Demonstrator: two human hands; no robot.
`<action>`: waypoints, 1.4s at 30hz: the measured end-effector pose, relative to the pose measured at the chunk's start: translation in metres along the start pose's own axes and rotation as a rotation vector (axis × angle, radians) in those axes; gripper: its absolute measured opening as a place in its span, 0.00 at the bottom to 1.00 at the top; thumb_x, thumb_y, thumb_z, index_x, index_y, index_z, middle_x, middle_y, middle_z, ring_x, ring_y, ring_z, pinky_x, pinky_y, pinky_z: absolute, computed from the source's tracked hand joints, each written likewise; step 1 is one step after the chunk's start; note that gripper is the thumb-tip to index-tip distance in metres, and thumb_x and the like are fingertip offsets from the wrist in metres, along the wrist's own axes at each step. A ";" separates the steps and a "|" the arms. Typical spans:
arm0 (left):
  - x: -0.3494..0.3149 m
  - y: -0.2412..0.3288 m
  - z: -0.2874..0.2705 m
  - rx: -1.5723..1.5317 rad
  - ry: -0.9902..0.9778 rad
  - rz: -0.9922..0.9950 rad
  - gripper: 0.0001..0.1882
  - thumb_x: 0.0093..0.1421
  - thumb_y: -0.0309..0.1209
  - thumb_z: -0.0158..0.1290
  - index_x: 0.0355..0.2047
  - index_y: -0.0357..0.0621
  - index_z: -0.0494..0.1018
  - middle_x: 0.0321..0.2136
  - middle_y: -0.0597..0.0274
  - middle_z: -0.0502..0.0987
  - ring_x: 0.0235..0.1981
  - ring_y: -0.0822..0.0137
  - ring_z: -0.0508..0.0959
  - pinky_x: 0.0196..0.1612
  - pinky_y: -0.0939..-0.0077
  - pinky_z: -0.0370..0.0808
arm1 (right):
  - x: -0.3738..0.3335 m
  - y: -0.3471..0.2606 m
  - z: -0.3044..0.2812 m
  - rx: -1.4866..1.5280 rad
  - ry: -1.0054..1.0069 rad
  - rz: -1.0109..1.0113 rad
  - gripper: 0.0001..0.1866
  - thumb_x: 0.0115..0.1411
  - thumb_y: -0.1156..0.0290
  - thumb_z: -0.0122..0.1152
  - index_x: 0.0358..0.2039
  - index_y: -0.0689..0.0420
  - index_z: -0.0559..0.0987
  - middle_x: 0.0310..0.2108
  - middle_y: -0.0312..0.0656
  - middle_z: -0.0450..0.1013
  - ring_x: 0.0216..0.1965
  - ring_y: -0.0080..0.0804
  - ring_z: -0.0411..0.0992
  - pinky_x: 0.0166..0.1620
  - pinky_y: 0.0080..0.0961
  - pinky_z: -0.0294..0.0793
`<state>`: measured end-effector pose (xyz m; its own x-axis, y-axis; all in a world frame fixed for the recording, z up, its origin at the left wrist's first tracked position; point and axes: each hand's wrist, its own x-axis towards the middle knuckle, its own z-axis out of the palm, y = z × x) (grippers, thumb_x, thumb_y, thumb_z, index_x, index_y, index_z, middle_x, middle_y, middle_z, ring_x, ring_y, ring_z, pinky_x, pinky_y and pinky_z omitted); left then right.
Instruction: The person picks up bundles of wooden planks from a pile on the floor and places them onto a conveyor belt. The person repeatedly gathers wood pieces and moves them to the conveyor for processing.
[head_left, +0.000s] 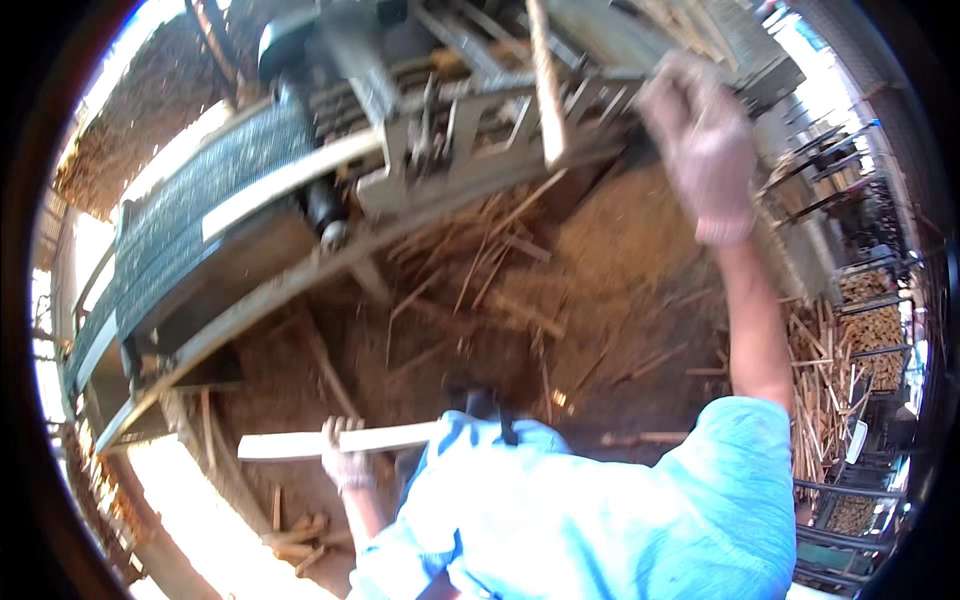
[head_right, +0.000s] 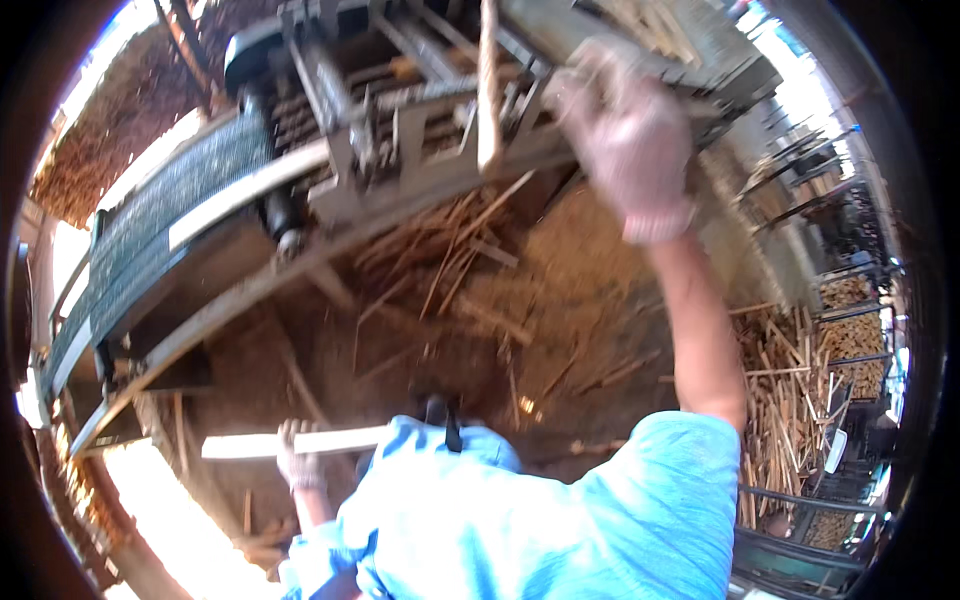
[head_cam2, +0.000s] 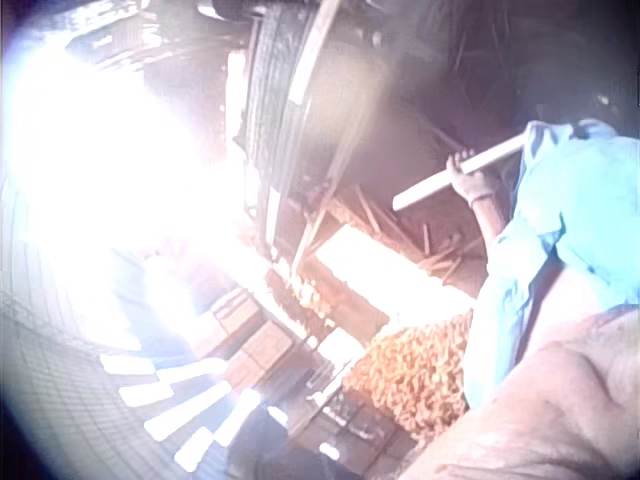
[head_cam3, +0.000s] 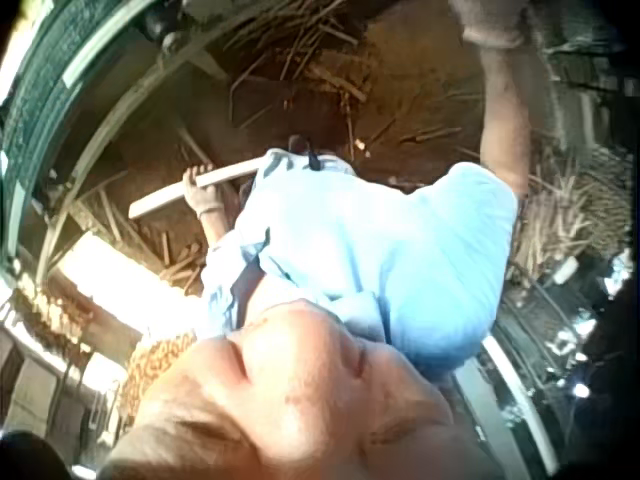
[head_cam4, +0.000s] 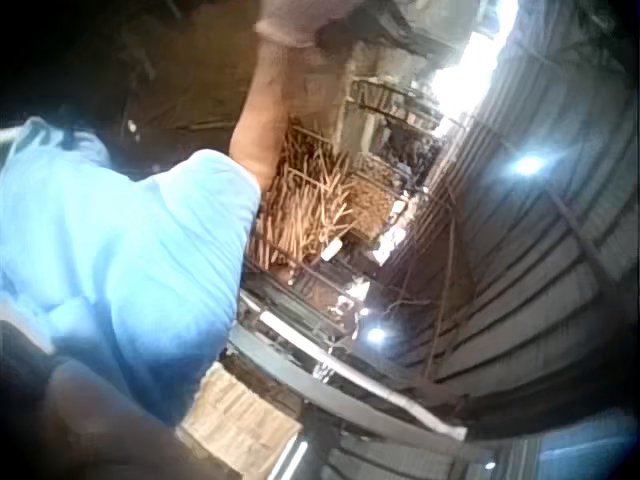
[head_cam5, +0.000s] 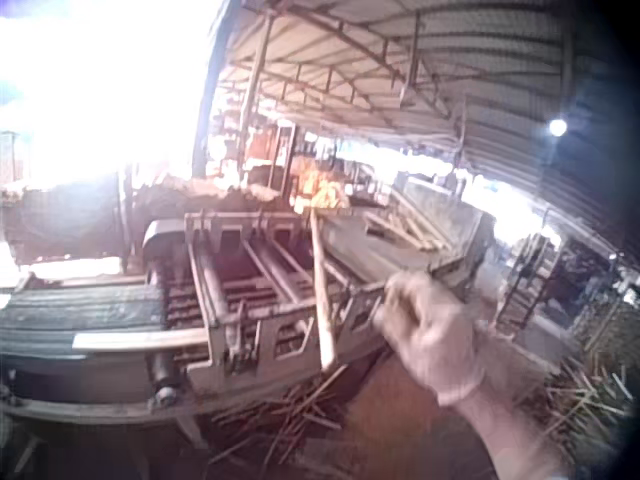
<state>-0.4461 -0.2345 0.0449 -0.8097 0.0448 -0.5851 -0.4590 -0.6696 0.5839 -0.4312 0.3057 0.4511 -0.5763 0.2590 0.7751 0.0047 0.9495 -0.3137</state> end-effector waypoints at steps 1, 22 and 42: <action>-0.010 0.004 0.016 0.036 -0.002 0.077 0.07 0.69 0.34 0.51 0.38 0.45 0.70 0.33 0.61 0.72 0.37 0.60 0.75 0.48 0.56 0.76 | -0.045 -0.029 0.007 -0.193 -0.255 -0.326 0.14 0.61 0.59 0.67 0.41 0.54 0.81 0.36 0.44 0.81 0.34 0.36 0.82 0.37 0.30 0.83; -0.047 -0.031 -0.127 1.316 0.038 -0.434 0.31 0.62 0.47 0.56 0.58 0.37 0.74 0.49 0.49 0.81 0.47 0.57 0.80 0.49 0.68 0.75 | -0.445 -0.066 0.036 -0.321 -1.483 0.964 0.26 0.54 0.54 0.64 0.48 0.58 0.80 0.45 0.57 0.78 0.50 0.51 0.76 0.53 0.39 0.75; -0.144 -0.116 -0.107 1.395 0.101 0.077 0.24 0.66 0.43 0.54 0.55 0.40 0.73 0.44 0.49 0.80 0.45 0.54 0.80 0.47 0.65 0.76 | -0.452 0.096 0.015 0.106 -1.346 0.861 0.35 0.56 0.49 0.62 0.56 0.63 0.75 0.55 0.60 0.74 0.57 0.57 0.72 0.59 0.42 0.72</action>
<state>-0.2370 -0.2430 0.0016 -0.8470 -0.0503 -0.5291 -0.4442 0.6139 0.6526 -0.1828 0.2777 0.0627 -0.6992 0.2942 -0.6516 0.6729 0.5788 -0.4607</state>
